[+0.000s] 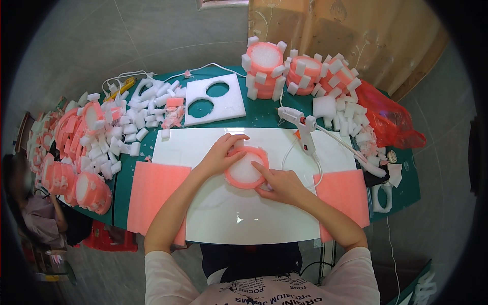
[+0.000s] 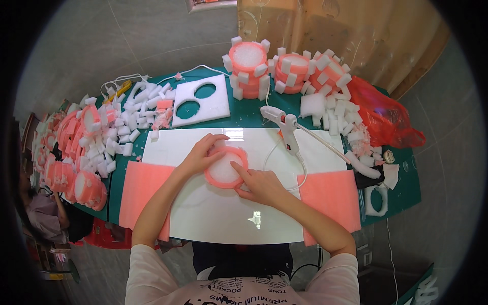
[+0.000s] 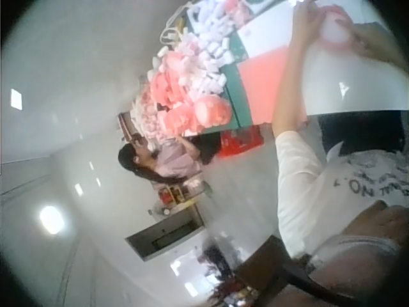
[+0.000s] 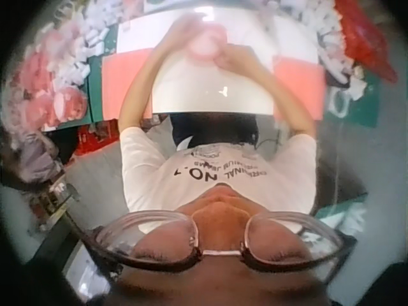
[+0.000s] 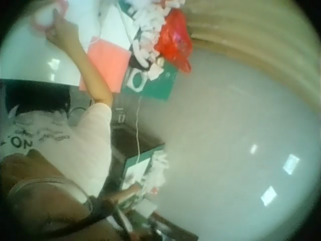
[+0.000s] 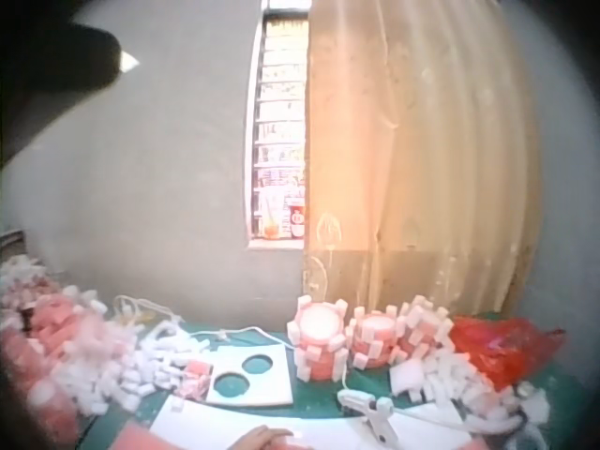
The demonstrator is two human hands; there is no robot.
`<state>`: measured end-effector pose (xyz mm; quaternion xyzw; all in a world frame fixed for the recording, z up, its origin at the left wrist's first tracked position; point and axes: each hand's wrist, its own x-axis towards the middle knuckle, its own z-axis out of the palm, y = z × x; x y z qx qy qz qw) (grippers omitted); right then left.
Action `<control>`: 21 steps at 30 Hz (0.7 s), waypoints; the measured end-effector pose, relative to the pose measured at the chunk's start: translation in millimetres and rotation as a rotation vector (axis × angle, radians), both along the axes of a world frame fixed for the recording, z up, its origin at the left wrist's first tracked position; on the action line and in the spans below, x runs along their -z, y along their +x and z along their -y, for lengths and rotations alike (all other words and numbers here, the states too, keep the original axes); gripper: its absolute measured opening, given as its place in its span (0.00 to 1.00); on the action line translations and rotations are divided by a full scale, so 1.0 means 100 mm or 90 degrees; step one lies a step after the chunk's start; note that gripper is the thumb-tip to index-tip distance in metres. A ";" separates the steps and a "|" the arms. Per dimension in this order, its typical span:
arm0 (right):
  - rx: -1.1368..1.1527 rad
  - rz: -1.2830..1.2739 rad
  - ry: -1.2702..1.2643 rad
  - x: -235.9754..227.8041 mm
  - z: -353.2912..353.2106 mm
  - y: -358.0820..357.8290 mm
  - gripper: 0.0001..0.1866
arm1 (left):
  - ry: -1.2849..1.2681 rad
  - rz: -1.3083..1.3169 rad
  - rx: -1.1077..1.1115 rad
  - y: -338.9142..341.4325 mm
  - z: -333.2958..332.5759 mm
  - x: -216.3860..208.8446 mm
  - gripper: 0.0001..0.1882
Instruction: The recorder uses a glue gun to apply adhesive to foam rings and join them to other foam components as part of a manufacturing process.
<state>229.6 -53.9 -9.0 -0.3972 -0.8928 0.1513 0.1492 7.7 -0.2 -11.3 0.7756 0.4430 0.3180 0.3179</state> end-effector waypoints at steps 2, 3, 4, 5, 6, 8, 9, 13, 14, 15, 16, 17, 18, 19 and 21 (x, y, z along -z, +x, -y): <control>-0.001 -0.003 0.003 0.00 0.00 0.00 0.35 | 0.015 0.005 -0.001 0.00 0.00 0.01 0.20; -0.001 0.001 0.004 -0.01 0.00 0.00 0.35 | 0.015 0.002 -0.001 0.00 0.00 0.01 0.20; -0.001 0.004 0.004 -0.01 0.00 0.00 0.35 | 0.014 0.000 -0.001 0.00 0.00 0.01 0.20; -0.001 0.004 0.004 -0.01 0.00 0.00 0.35 | 0.014 0.000 -0.001 0.00 0.00 0.01 0.20; -0.001 0.003 0.006 -0.01 0.00 0.00 0.35 | 0.014 -0.001 -0.002 0.00 0.00 0.00 0.20; -0.001 0.001 0.007 -0.01 0.00 0.00 0.35 | 0.013 -0.002 -0.003 0.00 0.00 0.00 0.20; 0.000 0.001 0.005 -0.02 0.00 0.00 0.35 | 0.014 -0.001 -0.003 0.00 0.00 0.00 0.20; 0.001 -0.003 0.007 0.00 0.00 0.00 0.35 | 0.015 0.008 -0.003 0.01 0.00 0.01 0.20; 0.000 -0.003 0.007 -0.01 0.00 0.00 0.35 | 0.015 0.008 -0.003 0.00 0.00 0.01 0.20; -0.001 -0.002 0.005 -0.01 0.00 0.00 0.35 | 0.019 0.006 -0.003 0.00 0.00 0.02 0.20; -0.002 -0.002 0.003 -0.01 0.00 0.00 0.35 | 0.023 0.003 -0.002 0.00 0.00 0.02 0.20; -0.002 -0.002 0.003 -0.01 0.00 0.00 0.35 | 0.023 0.003 -0.002 0.00 0.00 0.02 0.20; -0.002 0.003 0.003 -0.01 0.00 0.00 0.36 | 0.023 0.001 -0.001 0.00 0.00 0.02 0.20; -0.003 0.007 0.002 -0.01 0.00 0.00 0.36 | 0.024 -0.002 -0.001 0.00 -0.01 0.02 0.20; 0.000 0.005 0.004 -0.01 0.00 0.00 0.36 | 0.027 0.000 0.002 0.00 -0.01 0.01 0.20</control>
